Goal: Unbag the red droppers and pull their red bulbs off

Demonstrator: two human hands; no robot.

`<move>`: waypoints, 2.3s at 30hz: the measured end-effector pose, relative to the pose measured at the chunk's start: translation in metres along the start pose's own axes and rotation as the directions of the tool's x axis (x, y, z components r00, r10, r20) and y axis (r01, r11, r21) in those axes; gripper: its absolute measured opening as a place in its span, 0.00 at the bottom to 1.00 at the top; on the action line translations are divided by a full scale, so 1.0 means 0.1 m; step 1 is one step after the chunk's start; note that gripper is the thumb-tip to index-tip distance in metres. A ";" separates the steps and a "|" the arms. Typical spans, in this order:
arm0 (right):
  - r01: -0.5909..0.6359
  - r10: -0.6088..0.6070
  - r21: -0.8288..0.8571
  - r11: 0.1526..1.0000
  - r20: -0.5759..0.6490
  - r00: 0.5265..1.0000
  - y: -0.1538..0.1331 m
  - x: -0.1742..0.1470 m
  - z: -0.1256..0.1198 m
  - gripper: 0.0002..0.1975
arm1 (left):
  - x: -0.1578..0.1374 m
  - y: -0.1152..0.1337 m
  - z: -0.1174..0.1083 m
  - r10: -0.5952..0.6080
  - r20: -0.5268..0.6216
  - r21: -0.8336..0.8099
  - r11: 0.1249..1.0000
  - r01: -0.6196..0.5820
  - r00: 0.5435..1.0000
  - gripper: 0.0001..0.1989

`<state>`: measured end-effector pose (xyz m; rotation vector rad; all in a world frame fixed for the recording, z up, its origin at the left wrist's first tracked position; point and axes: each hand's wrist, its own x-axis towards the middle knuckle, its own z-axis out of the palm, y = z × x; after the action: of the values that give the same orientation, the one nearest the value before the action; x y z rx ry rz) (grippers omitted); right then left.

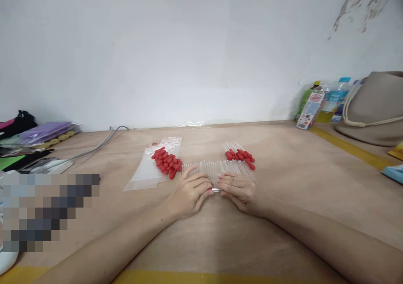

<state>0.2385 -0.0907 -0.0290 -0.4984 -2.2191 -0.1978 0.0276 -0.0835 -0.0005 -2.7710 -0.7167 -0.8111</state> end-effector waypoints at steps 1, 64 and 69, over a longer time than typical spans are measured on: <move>0.003 -0.003 0.000 1.000 -0.006 1.000 0.00 -0.01 0.00 0.13 | 0.00 0.00 0.00 0.000 -0.004 0.002 1.000 0.000 1.000 0.07; -0.424 0.440 -0.399 0.813 -0.056 0.896 0.08 0.12 -0.12 0.09 | 0.47 -0.82 -0.23 -0.430 -0.093 -0.076 0.902 0.425 0.898 0.08; -0.402 0.369 -0.352 0.845 -0.161 0.916 0.05 0.00 -0.14 0.08 | 0.85 -0.43 0.23 -0.330 0.107 -0.019 0.942 0.334 0.938 0.13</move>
<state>0.2505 -0.0905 -0.0198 -1.1168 -1.9468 -0.4289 0.0803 -0.0057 0.0276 -2.7799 -1.2266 -0.7450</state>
